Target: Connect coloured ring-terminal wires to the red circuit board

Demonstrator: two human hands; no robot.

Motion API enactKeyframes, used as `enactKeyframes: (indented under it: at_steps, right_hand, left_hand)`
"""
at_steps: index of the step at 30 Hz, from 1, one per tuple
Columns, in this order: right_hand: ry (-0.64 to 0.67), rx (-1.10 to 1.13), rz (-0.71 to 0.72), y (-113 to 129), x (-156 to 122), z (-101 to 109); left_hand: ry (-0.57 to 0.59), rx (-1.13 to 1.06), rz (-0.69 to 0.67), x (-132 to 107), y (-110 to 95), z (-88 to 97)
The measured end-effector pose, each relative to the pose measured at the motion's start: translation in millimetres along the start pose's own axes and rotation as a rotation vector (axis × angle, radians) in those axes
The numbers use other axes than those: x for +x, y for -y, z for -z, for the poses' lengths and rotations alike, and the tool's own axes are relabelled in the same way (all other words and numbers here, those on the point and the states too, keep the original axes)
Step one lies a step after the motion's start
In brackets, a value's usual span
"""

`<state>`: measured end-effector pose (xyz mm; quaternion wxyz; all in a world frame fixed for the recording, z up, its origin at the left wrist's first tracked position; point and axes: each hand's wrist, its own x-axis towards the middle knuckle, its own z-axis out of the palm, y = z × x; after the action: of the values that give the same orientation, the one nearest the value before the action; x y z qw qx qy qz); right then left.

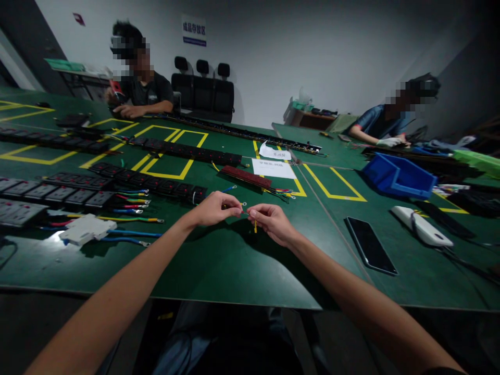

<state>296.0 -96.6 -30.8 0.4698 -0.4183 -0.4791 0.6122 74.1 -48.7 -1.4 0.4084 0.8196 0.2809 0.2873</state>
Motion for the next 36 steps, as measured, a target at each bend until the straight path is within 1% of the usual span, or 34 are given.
enactKeyframes:
  at_steps: [4,8,11,16,22,27,31,34,36]
  right_hand:
    - [0.014,-0.031,0.014,0.3,-0.9,-0.2]
    - [0.002,-0.134,0.097,1.0,-2.2,-1.3]
    - [0.001,-0.202,0.133,1.2,-2.0,-1.4]
    - [0.013,-0.273,0.136,1.4,-1.6,-0.5]
    - [0.030,-0.296,0.128,2.3,-1.4,0.6]
    - [0.068,-0.302,0.135,3.1,-0.6,-0.7]
    - [0.059,-0.292,0.154,2.4,1.2,0.0]
    - [0.030,-0.286,0.170,2.7,1.8,2.9]
    - [0.022,-0.276,0.151,3.4,1.6,4.8]
  left_hand:
    - [0.002,0.052,-0.007,0.0,-2.5,1.0]
    - [0.042,0.143,-0.002,-1.1,-5.4,1.5]
    - [0.054,0.179,0.002,-1.4,-6.6,1.7]
    - [0.076,0.209,-0.013,-1.0,-6.6,1.7]
    - [0.083,0.229,-0.014,-1.0,-8.1,1.8]
    - [0.118,0.272,-0.014,-1.3,-9.2,0.6]
    - [0.113,0.245,-0.005,-1.1,-8.6,0.2]
    - [0.088,0.193,0.012,-1.0,-7.2,0.7]
    - [0.060,0.156,0.013,-1.3,-6.3,1.0]
